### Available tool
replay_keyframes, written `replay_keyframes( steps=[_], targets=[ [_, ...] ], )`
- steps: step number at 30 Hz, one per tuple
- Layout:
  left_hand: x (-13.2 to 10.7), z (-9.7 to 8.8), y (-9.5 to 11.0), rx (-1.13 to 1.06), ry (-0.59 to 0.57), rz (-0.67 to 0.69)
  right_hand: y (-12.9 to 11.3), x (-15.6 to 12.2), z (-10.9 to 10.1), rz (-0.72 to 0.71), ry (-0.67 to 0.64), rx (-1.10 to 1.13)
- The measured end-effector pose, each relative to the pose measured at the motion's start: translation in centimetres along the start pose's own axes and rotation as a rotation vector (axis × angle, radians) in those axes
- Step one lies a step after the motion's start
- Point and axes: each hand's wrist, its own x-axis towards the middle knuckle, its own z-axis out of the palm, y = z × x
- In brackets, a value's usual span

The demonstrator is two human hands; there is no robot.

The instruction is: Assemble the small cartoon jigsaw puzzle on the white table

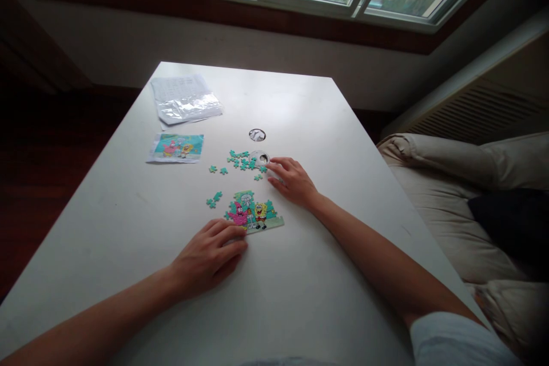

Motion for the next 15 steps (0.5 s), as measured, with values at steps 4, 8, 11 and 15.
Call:
replay_keyframes(
  steps=[4, 8, 11, 15],
  targets=[
    [0.0, -0.1, -0.1, -0.021, 0.002, -0.008, -0.5, 1.0, 0.7, -0.018, -0.031, -0.016],
    [0.0, -0.3, -0.2, -0.03, -0.001, -0.009, -1.1, 3.0, 2.0, -0.009, -0.033, -0.033],
    [0.0, -0.4, -0.3, -0.03, 0.004, -0.009, -1.4, 4.0, 2.8, 0.005, 0.007, -0.025],
    [0.0, -0.4, -0.4, -0.043, -0.001, -0.012, -1.2, 4.1, 3.0, 0.004, 0.045, 0.041]
  ],
)
